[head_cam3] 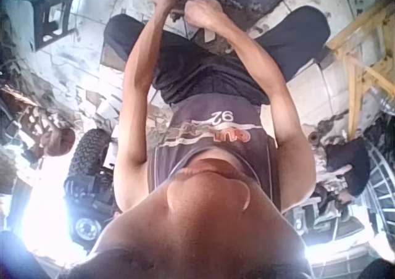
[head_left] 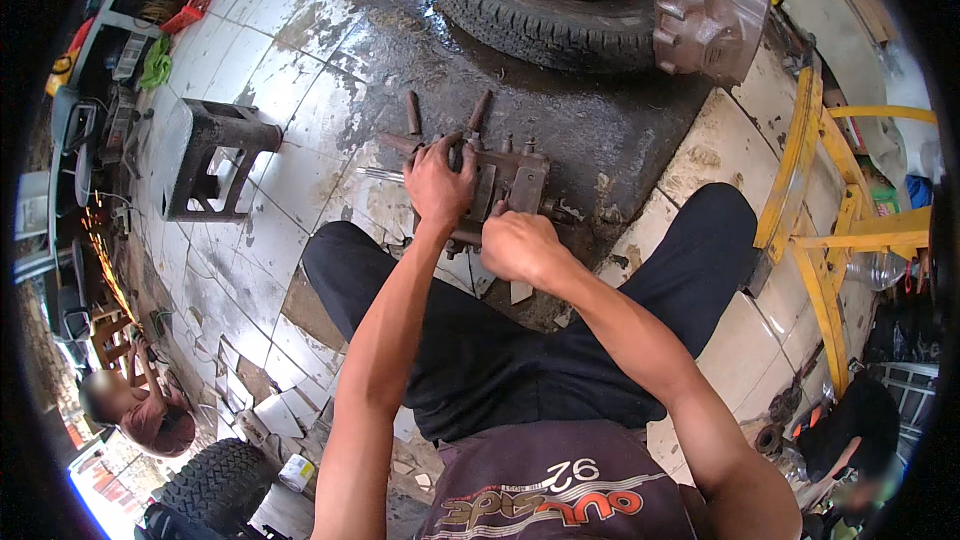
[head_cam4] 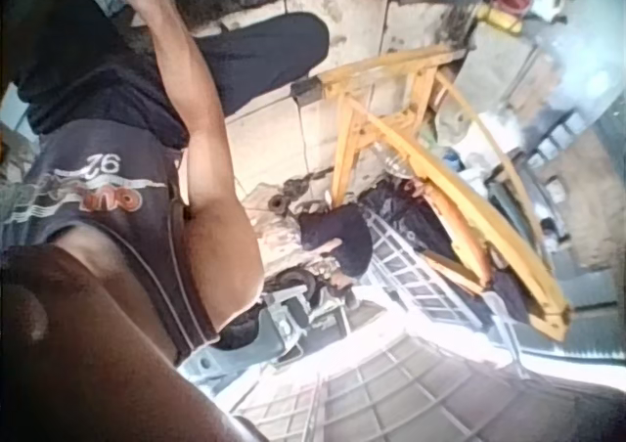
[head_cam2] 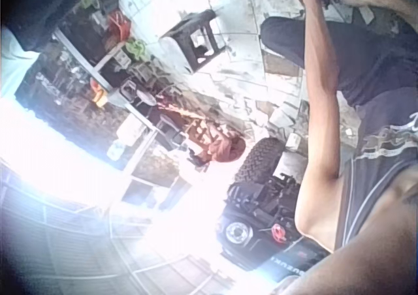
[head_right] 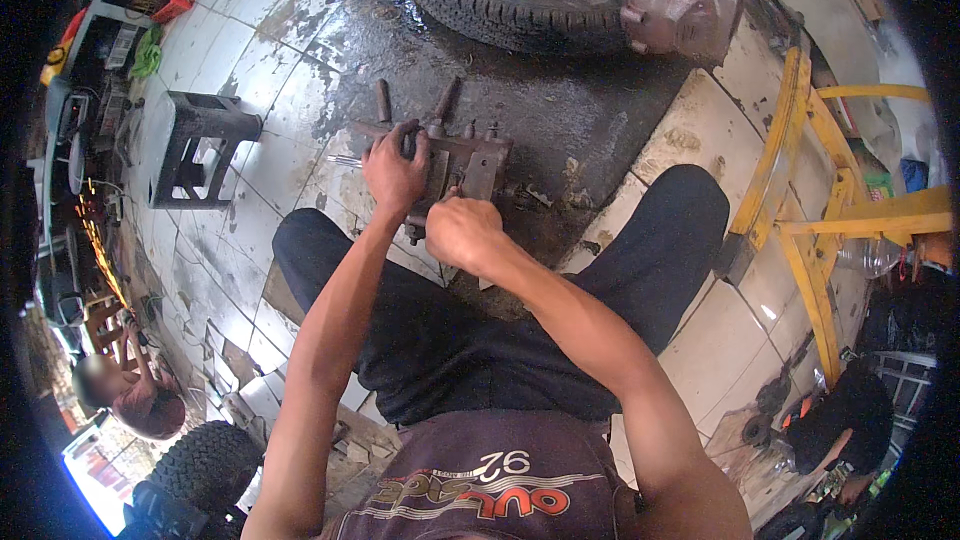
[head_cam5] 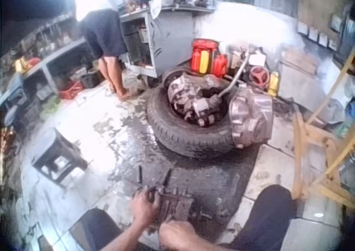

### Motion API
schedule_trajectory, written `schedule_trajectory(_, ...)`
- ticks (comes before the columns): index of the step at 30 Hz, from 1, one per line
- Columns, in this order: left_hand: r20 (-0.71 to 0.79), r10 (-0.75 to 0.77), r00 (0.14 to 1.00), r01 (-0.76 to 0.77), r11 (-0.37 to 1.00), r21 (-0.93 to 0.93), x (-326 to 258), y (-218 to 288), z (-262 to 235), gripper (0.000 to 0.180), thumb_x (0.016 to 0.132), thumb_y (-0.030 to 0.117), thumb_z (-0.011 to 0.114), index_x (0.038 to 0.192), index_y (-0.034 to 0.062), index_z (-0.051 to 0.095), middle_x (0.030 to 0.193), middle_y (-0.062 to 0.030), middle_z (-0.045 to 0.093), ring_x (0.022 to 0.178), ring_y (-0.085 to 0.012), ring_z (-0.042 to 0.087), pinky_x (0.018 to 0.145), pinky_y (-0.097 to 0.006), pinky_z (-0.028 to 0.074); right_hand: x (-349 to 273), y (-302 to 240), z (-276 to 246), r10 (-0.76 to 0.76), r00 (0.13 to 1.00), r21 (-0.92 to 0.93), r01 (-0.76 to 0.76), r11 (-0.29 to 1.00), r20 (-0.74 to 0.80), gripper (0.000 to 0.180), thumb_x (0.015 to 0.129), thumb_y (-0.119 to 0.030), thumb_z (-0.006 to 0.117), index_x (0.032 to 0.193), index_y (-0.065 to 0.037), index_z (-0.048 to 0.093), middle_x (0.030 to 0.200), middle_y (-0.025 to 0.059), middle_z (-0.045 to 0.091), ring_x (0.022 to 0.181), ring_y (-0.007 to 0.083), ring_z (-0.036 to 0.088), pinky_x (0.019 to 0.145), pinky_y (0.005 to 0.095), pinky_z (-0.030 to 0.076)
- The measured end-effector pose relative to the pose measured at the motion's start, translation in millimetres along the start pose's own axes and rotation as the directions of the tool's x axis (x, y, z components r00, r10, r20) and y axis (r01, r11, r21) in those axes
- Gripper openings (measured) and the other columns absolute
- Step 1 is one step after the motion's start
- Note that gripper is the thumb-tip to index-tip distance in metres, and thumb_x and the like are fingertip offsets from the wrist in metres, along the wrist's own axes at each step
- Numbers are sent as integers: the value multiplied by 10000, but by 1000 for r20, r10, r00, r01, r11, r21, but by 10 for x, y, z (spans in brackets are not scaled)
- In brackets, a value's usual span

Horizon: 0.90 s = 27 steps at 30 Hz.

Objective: The person sits on the floor and assembles a mechanical part, likely a brake caliper, by inserting and tightening bolts with their hands. They repeatedly adjust the position of the part and the bolts to ensure proper alignment and fit.

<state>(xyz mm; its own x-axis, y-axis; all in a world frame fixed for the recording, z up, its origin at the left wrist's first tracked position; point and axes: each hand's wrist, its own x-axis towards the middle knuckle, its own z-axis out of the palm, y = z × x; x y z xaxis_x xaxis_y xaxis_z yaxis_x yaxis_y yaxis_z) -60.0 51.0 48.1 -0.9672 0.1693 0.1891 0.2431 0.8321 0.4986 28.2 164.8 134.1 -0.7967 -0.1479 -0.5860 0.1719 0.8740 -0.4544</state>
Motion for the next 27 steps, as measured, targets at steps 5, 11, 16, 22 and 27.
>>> schedule_trajectory(5, -68, 47, 997, -47, 999, 6, 12, -38, 55, 305, 886, 335, 659, 1084, 112, 723, 1077, -109, 727, 1068, -294, 653, 967, -438, 436, 157, 31, -74, 3, 985, 60, 7, 998, -171, 236, 818, -132, 587, 870, 15, 765, 928, 243, 730, 920, 375, 728, 805, 465, 575)
schedule_trajectory(11, -60, 54, 997, -53, 998, 24, -27, -82, 39, 320, 909, 350, 652, 1121, 121, 726, 1075, -132, 724, 1050, -315, 657, 965, -431, 435, 146, 137, 31, 5, 968, 72, 14, 997, -252, 291, 798, -116, 579, 899, 120, 715, 888, 301, 707, 877, 393, 729, 774, 480, 584)
schedule_trajectory(16, -35, 36, 999, -36, 999, -8, -18, -1, 67, 337, 907, 384, 661, 1133, 142, 728, 1050, -124, 728, 1010, -316, 668, 951, -425, 444, 259, 158, 186, 8, 967, -6, -10, 1000, -254, 267, 818, -137, 581, 913, 51, 745, 925, 262, 724, 896, 382, 732, 754, 477, 586)
schedule_trajectory(22, -70, 43, 997, -41, 998, 37, -26, -85, 106, 336, 914, 403, 651, 1146, 173, 728, 1058, -110, 730, 1001, -302, 671, 940, -426, 446, 281, 172, -74, 60, 965, 92, -38, 995, -254, 308, 811, -129, 578, 947, 109, 720, 931, 293, 713, 892, 385, 731, 766, 482, 585)
schedule_trajectory(27, -48, 25, 999, -24, 999, 25, -24, -5, 46, 343, 909, 388, 642, 1115, 126, 724, 1069, -99, 732, 1046, -287, 662, 961, -425, 437, 320, 175, 49, 62, 971, -29, -71, 997, -233, 264, 810, -120, 568, 915, 29, 759, 938, 270, 719, 914, 399, 723, 791, 471, 582)
